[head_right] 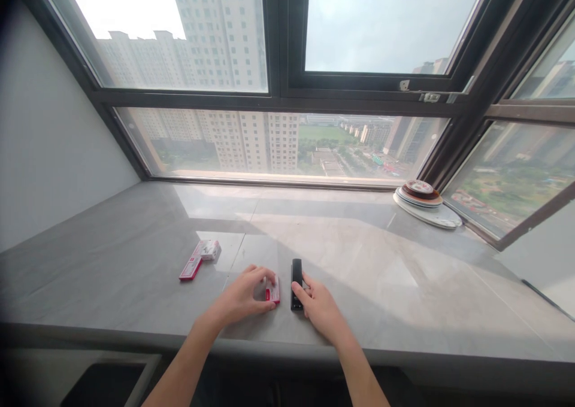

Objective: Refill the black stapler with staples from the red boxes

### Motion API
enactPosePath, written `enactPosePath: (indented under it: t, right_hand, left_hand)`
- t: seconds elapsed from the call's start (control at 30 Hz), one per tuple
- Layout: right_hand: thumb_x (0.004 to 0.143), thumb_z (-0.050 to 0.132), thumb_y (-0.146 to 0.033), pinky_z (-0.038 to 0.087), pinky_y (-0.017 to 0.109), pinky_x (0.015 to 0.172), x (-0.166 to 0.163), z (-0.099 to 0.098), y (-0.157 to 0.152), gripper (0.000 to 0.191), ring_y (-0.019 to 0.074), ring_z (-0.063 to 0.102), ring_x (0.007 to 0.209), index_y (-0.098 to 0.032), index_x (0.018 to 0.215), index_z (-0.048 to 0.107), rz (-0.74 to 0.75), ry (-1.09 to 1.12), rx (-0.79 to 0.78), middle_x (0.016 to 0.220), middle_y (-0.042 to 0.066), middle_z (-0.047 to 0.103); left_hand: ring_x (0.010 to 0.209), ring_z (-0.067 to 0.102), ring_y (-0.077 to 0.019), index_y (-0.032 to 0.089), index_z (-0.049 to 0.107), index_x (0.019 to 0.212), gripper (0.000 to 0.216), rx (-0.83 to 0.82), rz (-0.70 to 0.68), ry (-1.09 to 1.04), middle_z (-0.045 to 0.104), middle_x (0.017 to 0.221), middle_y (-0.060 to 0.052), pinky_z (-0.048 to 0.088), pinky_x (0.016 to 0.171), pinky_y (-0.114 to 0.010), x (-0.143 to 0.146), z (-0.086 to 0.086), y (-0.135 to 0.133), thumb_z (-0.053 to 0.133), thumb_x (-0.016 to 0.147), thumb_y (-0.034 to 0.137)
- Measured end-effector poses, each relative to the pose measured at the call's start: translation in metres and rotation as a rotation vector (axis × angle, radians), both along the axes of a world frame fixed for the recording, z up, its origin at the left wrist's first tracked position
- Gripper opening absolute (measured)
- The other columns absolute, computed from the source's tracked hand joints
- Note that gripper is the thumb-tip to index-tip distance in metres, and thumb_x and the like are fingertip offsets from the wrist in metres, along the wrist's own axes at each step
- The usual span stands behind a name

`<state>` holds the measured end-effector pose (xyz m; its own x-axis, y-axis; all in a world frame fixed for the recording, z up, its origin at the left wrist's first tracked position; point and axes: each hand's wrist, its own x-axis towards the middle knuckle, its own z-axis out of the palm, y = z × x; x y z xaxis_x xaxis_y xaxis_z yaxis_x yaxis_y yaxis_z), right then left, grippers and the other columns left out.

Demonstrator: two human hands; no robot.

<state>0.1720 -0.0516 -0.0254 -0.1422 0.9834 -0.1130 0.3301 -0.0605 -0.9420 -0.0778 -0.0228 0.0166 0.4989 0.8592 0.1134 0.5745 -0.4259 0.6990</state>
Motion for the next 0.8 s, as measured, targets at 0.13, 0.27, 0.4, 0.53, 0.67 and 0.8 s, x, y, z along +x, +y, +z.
enactPosePath:
  t: [0.13, 0.27, 0.4, 0.53, 0.67, 0.8]
  right_hand:
    - [0.099, 0.051, -0.064, 0.035, 0.025, 0.050, -0.010, 0.000, 0.001, 0.072, 0.0130, 0.044, 0.048, -0.014, 0.152, 0.052, -0.002, 0.013, 0.013, 0.053, -0.007, 0.046]
    - [0.097, 0.052, -0.065, 0.033, 0.024, 0.050, -0.013, -0.001, -0.001, 0.075, 0.0128, 0.042, 0.048, -0.014, 0.153, 0.051, -0.029, 0.015, 0.020, 0.052, -0.007, 0.045]
    - [0.096, 0.053, -0.065, 0.032, 0.025, 0.051, -0.013, -0.001, -0.003, 0.077, 0.0127, 0.040, 0.049, -0.014, 0.154, 0.051, -0.064, 0.013, 0.017, 0.053, -0.006, 0.047]
    - [0.096, 0.054, -0.065, 0.031, 0.025, 0.052, -0.014, -0.002, -0.003, 0.078, 0.0133, 0.038, 0.052, -0.013, 0.154, 0.052, -0.094, -0.003, 0.023, 0.053, -0.007, 0.043]
    - [0.096, 0.054, -0.065, 0.032, 0.026, 0.053, -0.013, -0.002, -0.003, 0.079, 0.0140, 0.039, 0.053, -0.011, 0.153, 0.052, -0.100, -0.030, 0.033, 0.052, -0.006, 0.046]
    - [0.095, 0.054, -0.066, 0.032, 0.026, 0.053, -0.013, -0.002, -0.003, 0.080, 0.0139, 0.039, 0.053, -0.010, 0.153, 0.052, -0.100, -0.024, 0.033, 0.052, -0.006, 0.045]
  left_hand:
    - [0.122, 0.058, -0.0247, 0.035, 0.064, 0.129, 0.056, 0.004, -0.041, -0.081, 0.067, 0.121, -0.002, 0.048, 0.107, -0.035, 0.015, -0.006, -0.007, 0.080, 0.075, 0.029]
    - [0.132, 0.054, -0.0249, 0.038, 0.056, 0.143, 0.069, -0.026, -0.022, -0.100, 0.061, 0.137, -0.003, 0.044, 0.114, -0.036, 0.017, -0.014, -0.012, 0.080, 0.078, 0.035]
    - [0.141, 0.044, -0.0272, 0.040, 0.053, 0.145, 0.060, 0.132, 0.108, -0.073, 0.053, 0.151, -0.002, 0.038, 0.119, -0.044, 0.008, -0.018, -0.015, 0.072, 0.089, 0.042]
    - [0.138, 0.041, -0.0371, 0.032, 0.062, 0.133, 0.037, 0.329, 0.828, 0.110, 0.051, 0.148, -0.010, 0.035, 0.113, -0.057, -0.037, -0.024, -0.012, 0.055, 0.099, 0.045]
    - [0.128, 0.045, -0.0440, 0.025, 0.053, 0.144, 0.057, 0.220, 1.186, 0.320, 0.052, 0.140, -0.018, 0.040, 0.102, -0.059, -0.101, -0.035, -0.005, 0.056, 0.094, 0.052]
    - [0.110, 0.061, -0.0345, 0.031, 0.053, 0.146, 0.057, 0.136, 0.962, 0.396, 0.058, 0.125, -0.010, 0.046, 0.094, -0.045, -0.135, -0.042, -0.003, 0.054, 0.092, 0.050]
